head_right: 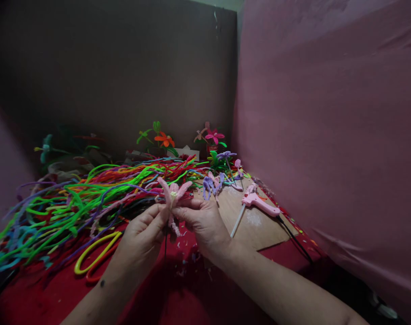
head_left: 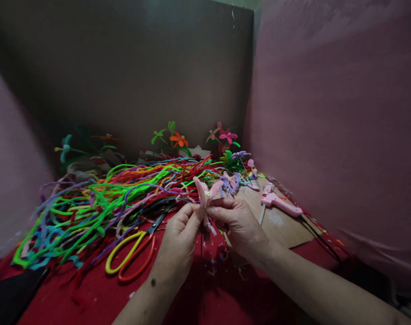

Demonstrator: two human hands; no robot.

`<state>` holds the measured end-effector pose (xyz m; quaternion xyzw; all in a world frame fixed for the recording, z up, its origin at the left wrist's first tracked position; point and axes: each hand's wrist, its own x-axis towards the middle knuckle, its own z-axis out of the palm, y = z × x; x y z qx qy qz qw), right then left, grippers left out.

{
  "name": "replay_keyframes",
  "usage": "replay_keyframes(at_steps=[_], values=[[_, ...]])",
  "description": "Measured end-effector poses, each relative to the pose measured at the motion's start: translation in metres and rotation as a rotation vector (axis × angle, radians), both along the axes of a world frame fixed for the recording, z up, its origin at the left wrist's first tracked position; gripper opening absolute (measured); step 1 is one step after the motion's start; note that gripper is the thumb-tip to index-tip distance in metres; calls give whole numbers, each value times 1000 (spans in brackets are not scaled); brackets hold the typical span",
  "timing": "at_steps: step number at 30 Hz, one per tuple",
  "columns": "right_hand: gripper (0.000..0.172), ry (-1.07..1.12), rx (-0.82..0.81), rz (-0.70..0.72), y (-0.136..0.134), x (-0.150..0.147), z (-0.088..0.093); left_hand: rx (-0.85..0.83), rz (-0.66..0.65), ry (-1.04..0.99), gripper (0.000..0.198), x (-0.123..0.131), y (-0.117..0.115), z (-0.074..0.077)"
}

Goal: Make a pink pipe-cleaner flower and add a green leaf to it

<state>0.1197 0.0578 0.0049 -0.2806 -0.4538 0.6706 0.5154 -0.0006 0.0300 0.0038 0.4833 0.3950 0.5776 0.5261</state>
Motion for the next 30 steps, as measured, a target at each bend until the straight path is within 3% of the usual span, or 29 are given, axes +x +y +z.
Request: replay_keyframes(at_steps=[5,9,15,20,26,30], values=[[11,42,17,32,1,2,0,-53,-75,-133,19,2,-2,7],[10,60,58,99,1,5,2,-112,-161,-113,21,1,-3,10],[8,29,85,72,5,9,2,-120,-99,-40,23,-4,-5,10],[7,28,82,93,7,11,7,-164,-129,27,28,-5,-7,13],[8,4,136,189,12,17,5,-247,-150,-6,31,-1,-9,16],[9,16,111,165,14,17,4,-239,-95,-15,28,-1,-8,12]])
